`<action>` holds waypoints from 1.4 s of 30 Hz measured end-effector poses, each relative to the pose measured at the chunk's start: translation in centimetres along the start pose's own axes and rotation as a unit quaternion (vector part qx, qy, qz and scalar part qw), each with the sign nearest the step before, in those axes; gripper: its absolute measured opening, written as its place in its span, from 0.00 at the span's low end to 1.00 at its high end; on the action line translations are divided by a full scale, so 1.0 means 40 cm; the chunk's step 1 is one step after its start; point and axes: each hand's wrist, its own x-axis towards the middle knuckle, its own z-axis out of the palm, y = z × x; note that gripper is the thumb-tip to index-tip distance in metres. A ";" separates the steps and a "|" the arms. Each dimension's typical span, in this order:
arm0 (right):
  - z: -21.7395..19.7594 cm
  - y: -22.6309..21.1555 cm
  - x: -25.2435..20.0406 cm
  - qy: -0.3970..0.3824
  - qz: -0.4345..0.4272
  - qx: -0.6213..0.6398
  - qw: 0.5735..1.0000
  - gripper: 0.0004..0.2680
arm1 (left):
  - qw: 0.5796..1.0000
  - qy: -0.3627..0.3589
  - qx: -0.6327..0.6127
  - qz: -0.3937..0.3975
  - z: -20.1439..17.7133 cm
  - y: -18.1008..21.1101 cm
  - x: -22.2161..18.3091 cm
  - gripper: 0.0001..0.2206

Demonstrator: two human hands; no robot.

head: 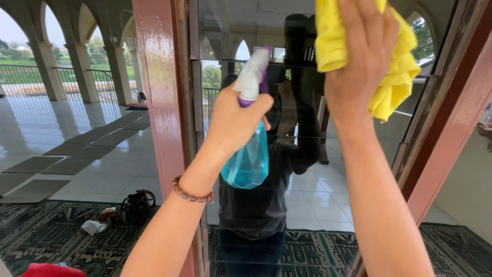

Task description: The person cleans glass window panes by wiping the surface with a cloth while holding a spray bottle.

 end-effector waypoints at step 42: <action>-0.153 0.051 -0.595 -0.268 0.044 -0.090 0.958 0.27 | 0.975 0.039 -0.007 -0.218 -0.092 -0.179 -0.498 0.37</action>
